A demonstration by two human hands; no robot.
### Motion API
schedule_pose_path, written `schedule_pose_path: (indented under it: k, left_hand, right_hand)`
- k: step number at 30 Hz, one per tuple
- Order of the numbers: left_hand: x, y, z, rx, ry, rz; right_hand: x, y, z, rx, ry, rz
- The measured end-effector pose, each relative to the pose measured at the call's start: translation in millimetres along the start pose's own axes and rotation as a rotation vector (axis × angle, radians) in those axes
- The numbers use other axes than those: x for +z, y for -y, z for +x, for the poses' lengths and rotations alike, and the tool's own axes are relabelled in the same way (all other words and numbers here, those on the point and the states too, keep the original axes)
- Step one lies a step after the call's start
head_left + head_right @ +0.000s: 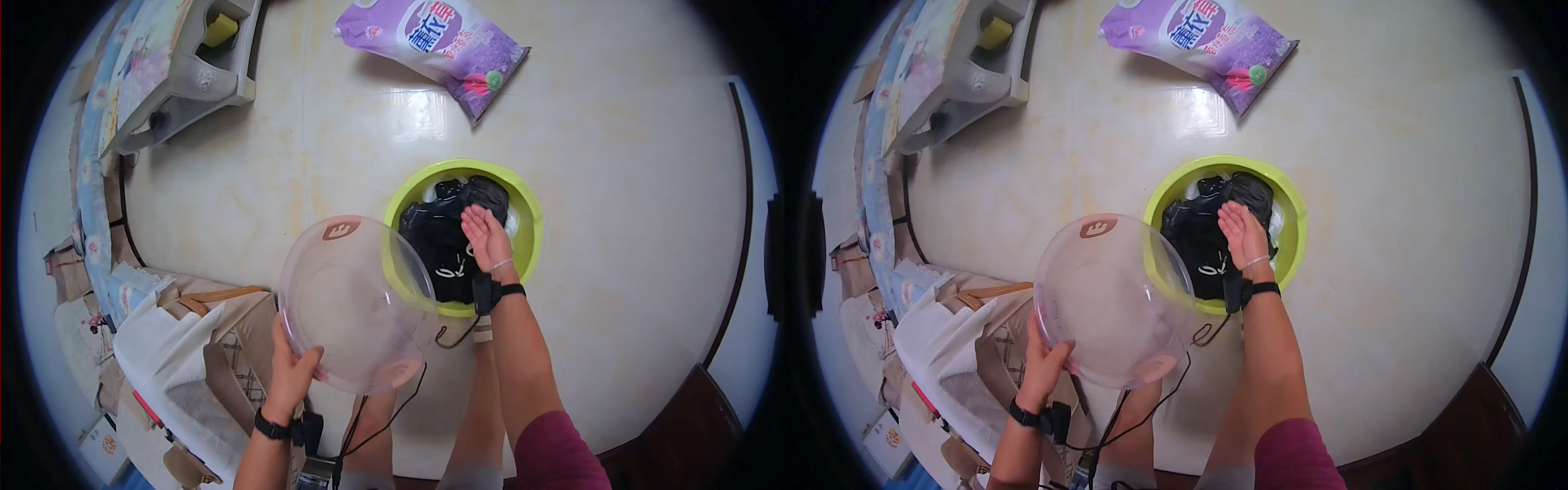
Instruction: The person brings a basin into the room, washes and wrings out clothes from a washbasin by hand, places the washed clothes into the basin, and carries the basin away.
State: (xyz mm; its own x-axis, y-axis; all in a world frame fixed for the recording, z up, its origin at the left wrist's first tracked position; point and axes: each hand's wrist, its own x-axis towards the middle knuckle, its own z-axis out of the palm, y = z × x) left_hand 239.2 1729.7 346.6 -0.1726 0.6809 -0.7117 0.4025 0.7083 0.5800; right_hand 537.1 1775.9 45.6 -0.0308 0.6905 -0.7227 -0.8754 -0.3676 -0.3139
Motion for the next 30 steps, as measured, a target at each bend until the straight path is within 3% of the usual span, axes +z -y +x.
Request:
schedule_pose_path:
  k: [9, 15, 20, 23, 24, 25, 26, 28, 30]
  left_hand:
    - [4, -14, 4, -0.026, -0.158, 0.067]
    - [4, -26, 5, -0.182, -0.225, -0.003]
    - [10, -29, 5, -0.127, -0.244, 0.024]
    - [14, -28, 1, -0.098, -0.198, -0.014]
    - [15, -27, -1, -0.078, -0.169, -0.049]
    - [14, -26, -3, -0.085, -0.169, -0.058]
    - [14, -25, -2, -0.062, -0.136, -0.077]
    - [12, -21, 0, -0.010, -0.082, -0.077]
    - [9, -16, 2, 0.002, -0.063, -0.106]
  right_hand:
    - [-49, -39, 123, 0.097, -0.035, 0.002]
    - [-90, -61, 141, 0.058, -0.089, 0.038]
    - [-99, -56, 145, 0.079, -0.148, -0.072]
    - [-79, -43, 112, 0.259, 0.294, 0.524]
    - [-49, -43, 81, 0.107, 0.231, 0.455]
    - [-19, -35, 46, 0.246, 0.313, 0.556]
    - [16, -30, 7, 0.142, 0.375, 0.186]
    - [50, -34, -52, 0.291, 0.424, -0.017]
    - [100, -27, -105, -0.027, 0.644, -0.777]
